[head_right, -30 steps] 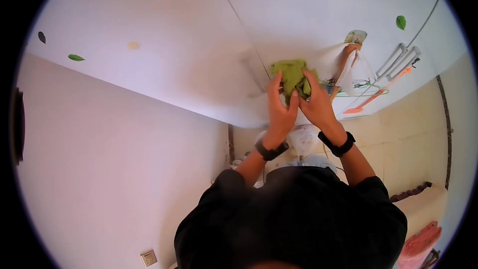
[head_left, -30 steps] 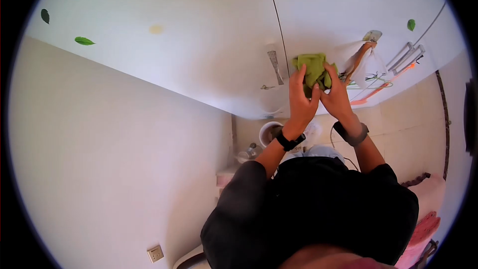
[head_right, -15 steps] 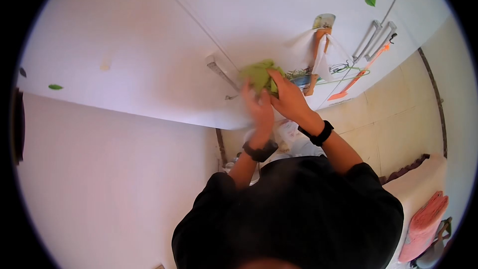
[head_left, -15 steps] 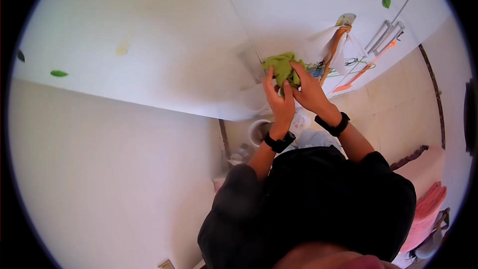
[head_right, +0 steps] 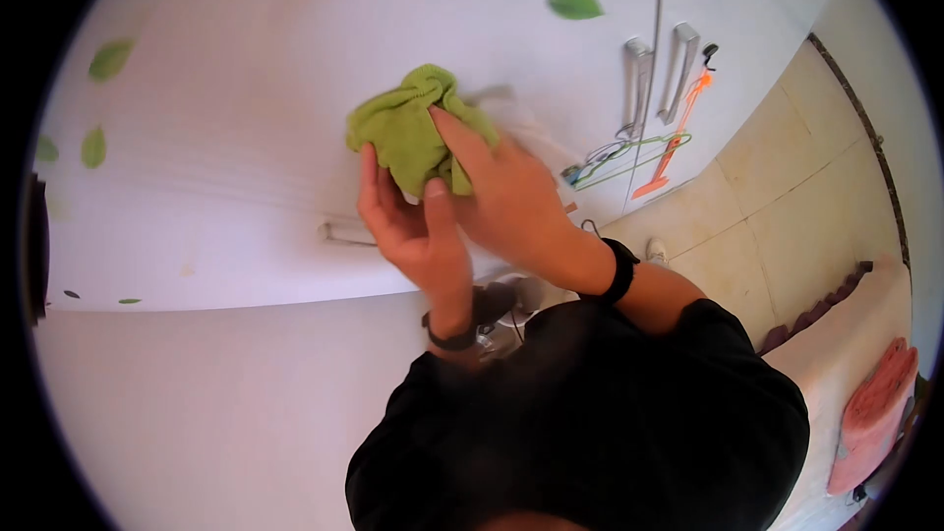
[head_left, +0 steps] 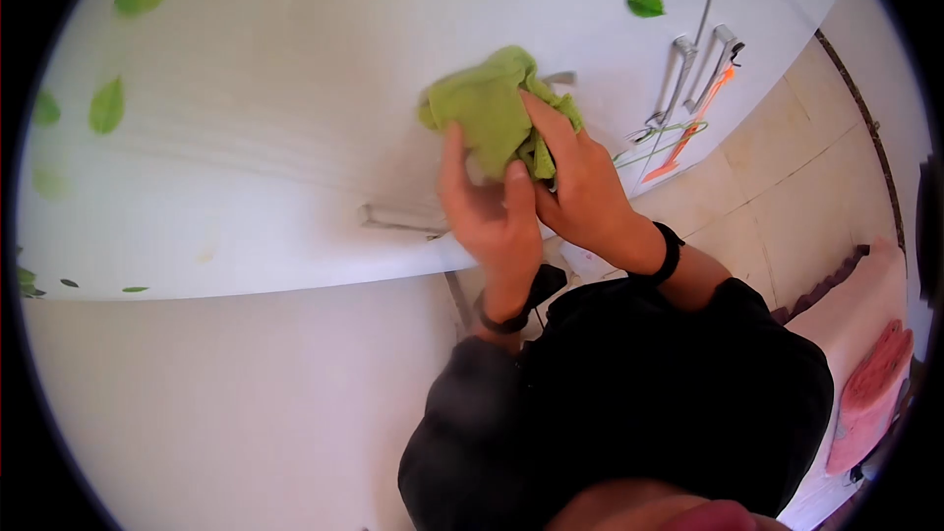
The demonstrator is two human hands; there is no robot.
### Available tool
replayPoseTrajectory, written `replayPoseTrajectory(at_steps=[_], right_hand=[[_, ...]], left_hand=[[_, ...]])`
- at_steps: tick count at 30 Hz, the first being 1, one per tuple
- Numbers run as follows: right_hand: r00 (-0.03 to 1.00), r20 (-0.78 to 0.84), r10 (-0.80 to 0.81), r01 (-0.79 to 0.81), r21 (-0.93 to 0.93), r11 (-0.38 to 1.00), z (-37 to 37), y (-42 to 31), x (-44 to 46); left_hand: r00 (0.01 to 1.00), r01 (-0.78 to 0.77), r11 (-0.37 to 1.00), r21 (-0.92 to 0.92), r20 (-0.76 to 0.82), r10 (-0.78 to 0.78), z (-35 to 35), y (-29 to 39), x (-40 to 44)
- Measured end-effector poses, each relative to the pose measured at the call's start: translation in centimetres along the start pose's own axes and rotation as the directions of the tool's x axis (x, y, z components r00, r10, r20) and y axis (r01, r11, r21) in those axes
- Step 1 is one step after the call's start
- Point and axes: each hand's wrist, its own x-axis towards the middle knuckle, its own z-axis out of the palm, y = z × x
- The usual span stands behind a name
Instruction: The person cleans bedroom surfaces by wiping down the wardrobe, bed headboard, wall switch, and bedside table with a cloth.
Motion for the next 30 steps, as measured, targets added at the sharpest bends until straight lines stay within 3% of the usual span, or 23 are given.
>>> replayPoseTrajectory(at_steps=[4, 6, 9, 13, 19, 23, 25, 30], right_hand=[[0.996, 0.067, 0.051, -0.058, 0.110, 0.992, -6.1, 3.1, 2.7], [0.997, 0.069, 0.025, -0.034, 0.132, 0.991, -9.3, 4.6, 4.3], [0.996, 0.083, -0.017, 0.005, 0.146, 0.989, -15.0, 6.7, 6.6], [0.986, 0.111, -0.128, 0.108, 0.167, 0.980, -20.7, 12.1, 8.4], [0.985, 0.171, -0.017, -0.013, 0.170, 0.985, -28.9, 17.9, 9.3], [0.996, 0.092, -0.019, 0.009, 0.100, 0.995, -32.2, 21.5, 8.8], [0.979, 0.167, 0.119, -0.135, 0.086, 0.987, -33.9, 23.7, 7.5], [0.934, 0.247, 0.258, -0.252, -0.057, 0.966, -36.0, 28.2, 4.3]], left_hand=[[0.993, -0.091, 0.988, 0.122, 0.080, 0.082, 6.3, 0.7, 1.3], [0.993, -0.070, 0.979, 0.193, 0.112, 0.049, 9.6, 1.3, 1.5], [0.984, -0.157, 0.966, 0.203, 0.111, 0.137, 15.0, 0.2, 1.3], [0.969, -0.248, 0.871, 0.424, 0.117, 0.219, 22.1, -1.0, 0.9], [0.939, -0.338, 0.821, 0.460, 0.222, 0.263, 31.3, -3.0, -0.1], [0.884, -0.447, 0.798, 0.405, 0.334, 0.326, 35.6, -5.2, -0.3], [0.842, -0.519, 0.758, 0.396, 0.393, 0.371, 37.4, -6.9, -0.7], [0.814, -0.505, 0.741, 0.442, 0.529, 0.239, 39.2, -11.4, -4.0]])
